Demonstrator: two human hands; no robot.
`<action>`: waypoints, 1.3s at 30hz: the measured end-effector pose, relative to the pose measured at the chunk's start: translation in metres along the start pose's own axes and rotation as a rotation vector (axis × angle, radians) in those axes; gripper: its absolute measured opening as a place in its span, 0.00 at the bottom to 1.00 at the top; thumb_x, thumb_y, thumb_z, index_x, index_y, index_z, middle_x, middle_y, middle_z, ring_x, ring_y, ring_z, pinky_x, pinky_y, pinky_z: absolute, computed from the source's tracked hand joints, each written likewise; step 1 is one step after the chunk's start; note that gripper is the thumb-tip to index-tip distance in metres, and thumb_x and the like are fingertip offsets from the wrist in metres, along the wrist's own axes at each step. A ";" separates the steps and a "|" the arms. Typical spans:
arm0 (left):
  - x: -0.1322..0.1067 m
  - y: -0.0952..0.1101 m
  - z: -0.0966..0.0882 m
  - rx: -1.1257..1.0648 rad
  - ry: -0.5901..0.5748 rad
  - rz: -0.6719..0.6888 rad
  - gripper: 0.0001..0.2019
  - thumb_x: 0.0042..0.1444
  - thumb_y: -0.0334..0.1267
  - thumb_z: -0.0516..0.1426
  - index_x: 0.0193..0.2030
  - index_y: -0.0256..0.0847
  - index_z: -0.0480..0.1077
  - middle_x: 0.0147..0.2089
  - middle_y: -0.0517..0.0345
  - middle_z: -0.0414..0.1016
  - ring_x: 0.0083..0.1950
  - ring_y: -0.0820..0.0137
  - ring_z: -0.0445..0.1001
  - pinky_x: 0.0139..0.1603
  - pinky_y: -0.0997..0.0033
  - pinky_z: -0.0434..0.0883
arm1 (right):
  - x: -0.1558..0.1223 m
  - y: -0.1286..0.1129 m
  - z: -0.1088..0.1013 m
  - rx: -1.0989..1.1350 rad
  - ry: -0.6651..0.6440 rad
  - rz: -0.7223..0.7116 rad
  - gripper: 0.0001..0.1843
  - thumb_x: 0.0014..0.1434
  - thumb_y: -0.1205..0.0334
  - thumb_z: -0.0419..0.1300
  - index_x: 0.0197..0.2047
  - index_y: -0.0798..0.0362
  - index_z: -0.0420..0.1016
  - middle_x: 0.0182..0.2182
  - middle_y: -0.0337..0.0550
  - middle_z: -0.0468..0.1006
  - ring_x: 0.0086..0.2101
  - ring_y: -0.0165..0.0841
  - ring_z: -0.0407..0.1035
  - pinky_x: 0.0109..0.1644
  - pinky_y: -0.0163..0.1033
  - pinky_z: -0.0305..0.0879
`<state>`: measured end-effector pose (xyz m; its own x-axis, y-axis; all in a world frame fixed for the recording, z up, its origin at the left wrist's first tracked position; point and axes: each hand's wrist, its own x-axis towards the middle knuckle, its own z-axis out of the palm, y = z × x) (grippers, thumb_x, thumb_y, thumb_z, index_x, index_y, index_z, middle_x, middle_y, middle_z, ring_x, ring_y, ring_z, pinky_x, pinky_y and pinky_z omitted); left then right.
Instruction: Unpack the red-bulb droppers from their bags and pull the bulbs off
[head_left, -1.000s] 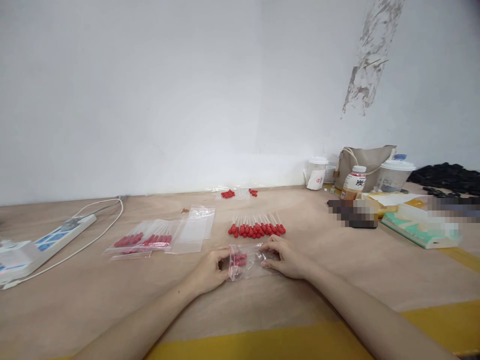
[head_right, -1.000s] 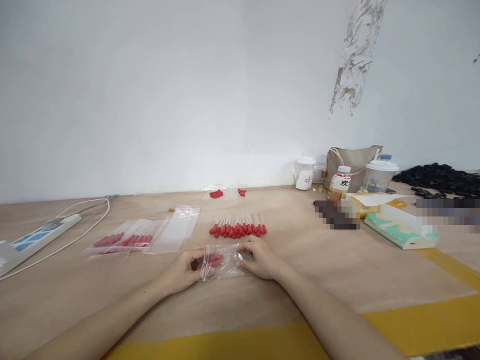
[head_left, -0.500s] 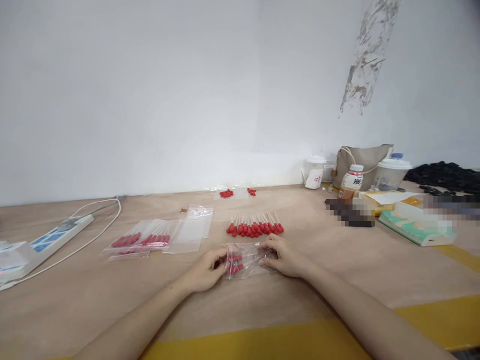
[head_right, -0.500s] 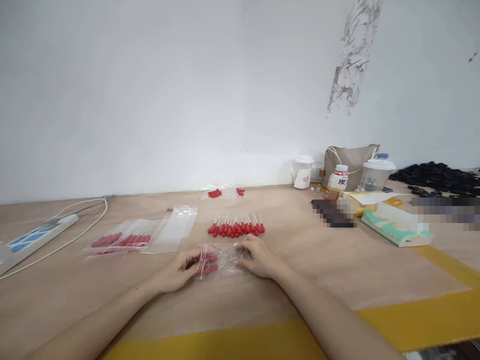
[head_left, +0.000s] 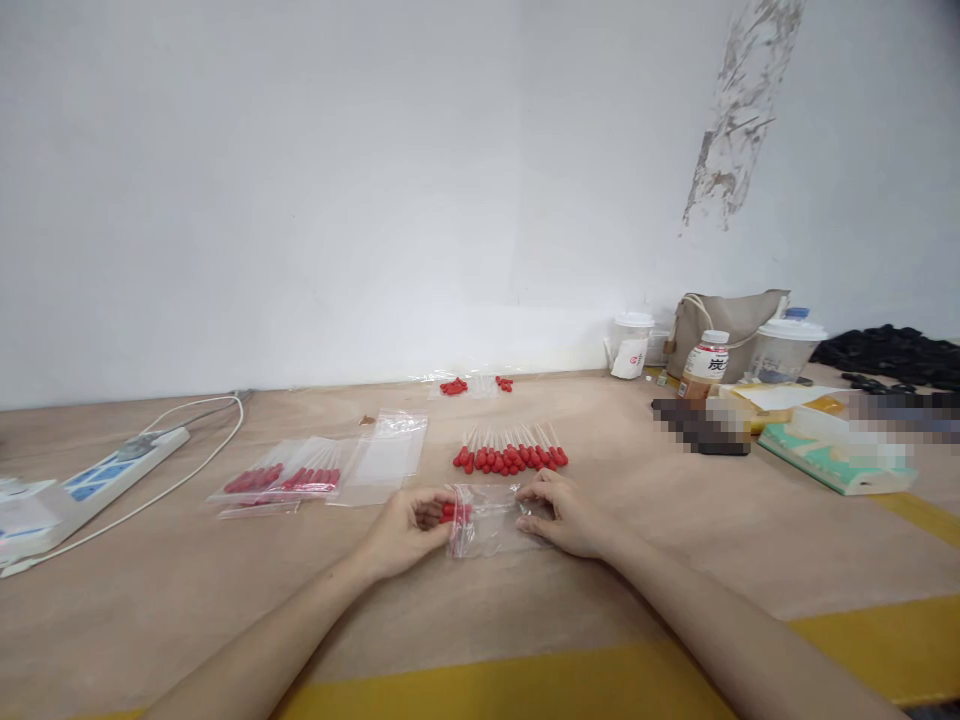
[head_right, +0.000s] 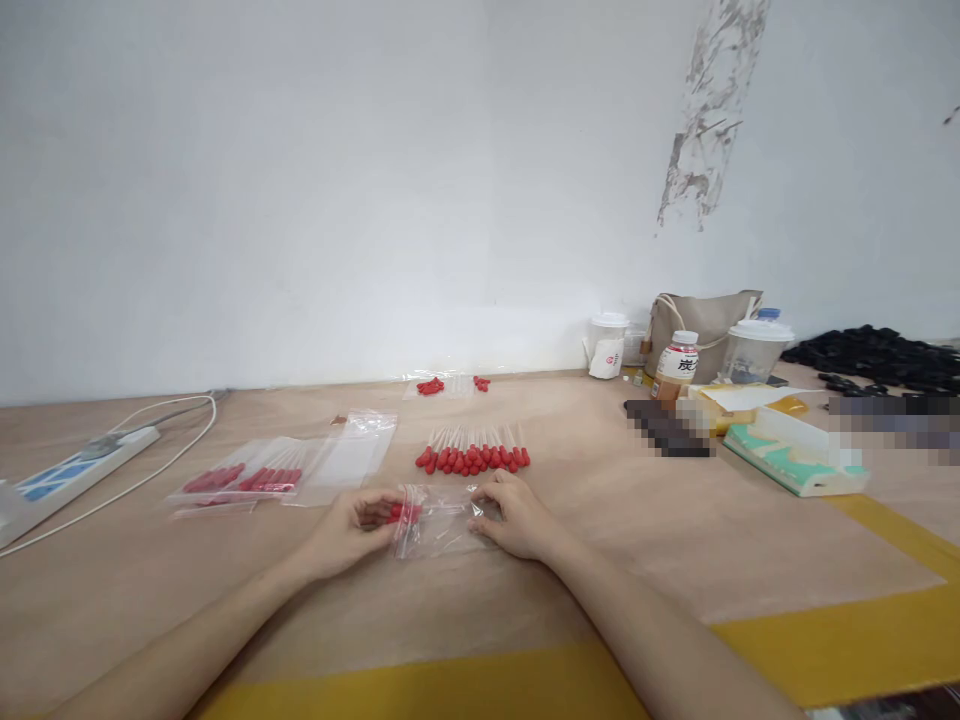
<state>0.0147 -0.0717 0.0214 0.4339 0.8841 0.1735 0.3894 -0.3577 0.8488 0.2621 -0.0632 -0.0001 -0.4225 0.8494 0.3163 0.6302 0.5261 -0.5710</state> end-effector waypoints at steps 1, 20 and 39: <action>-0.001 0.002 -0.008 -0.048 0.018 -0.044 0.13 0.46 0.37 0.57 0.39 0.36 0.70 0.37 0.53 0.76 0.37 0.69 0.74 0.39 0.71 0.69 | 0.000 0.000 0.000 0.001 -0.002 -0.004 0.14 0.48 0.58 0.61 0.39 0.53 0.73 0.32 0.43 0.66 0.33 0.31 0.62 0.37 0.36 0.60; 0.063 -0.016 -0.053 0.974 0.336 0.666 0.14 0.56 0.28 0.45 0.45 0.41 0.67 0.46 0.53 0.71 0.46 0.70 0.70 0.47 0.69 0.70 | 0.000 -0.001 0.001 0.005 0.013 -0.031 0.15 0.48 0.59 0.60 0.40 0.54 0.73 0.33 0.44 0.66 0.33 0.31 0.62 0.39 0.37 0.60; 0.079 -0.027 -0.013 0.408 0.146 0.305 0.25 0.48 0.32 0.52 0.56 0.40 0.58 0.52 0.51 0.63 0.49 0.66 0.67 0.49 0.65 0.68 | 0.000 -0.001 0.000 -0.022 -0.004 -0.038 0.15 0.48 0.58 0.60 0.40 0.54 0.72 0.33 0.43 0.65 0.33 0.31 0.62 0.38 0.37 0.60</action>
<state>0.0274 0.0116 0.0187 0.4706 0.7441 0.4742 0.5601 -0.6672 0.4911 0.2615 -0.0638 0.0011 -0.4490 0.8285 0.3347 0.6274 0.5591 -0.5420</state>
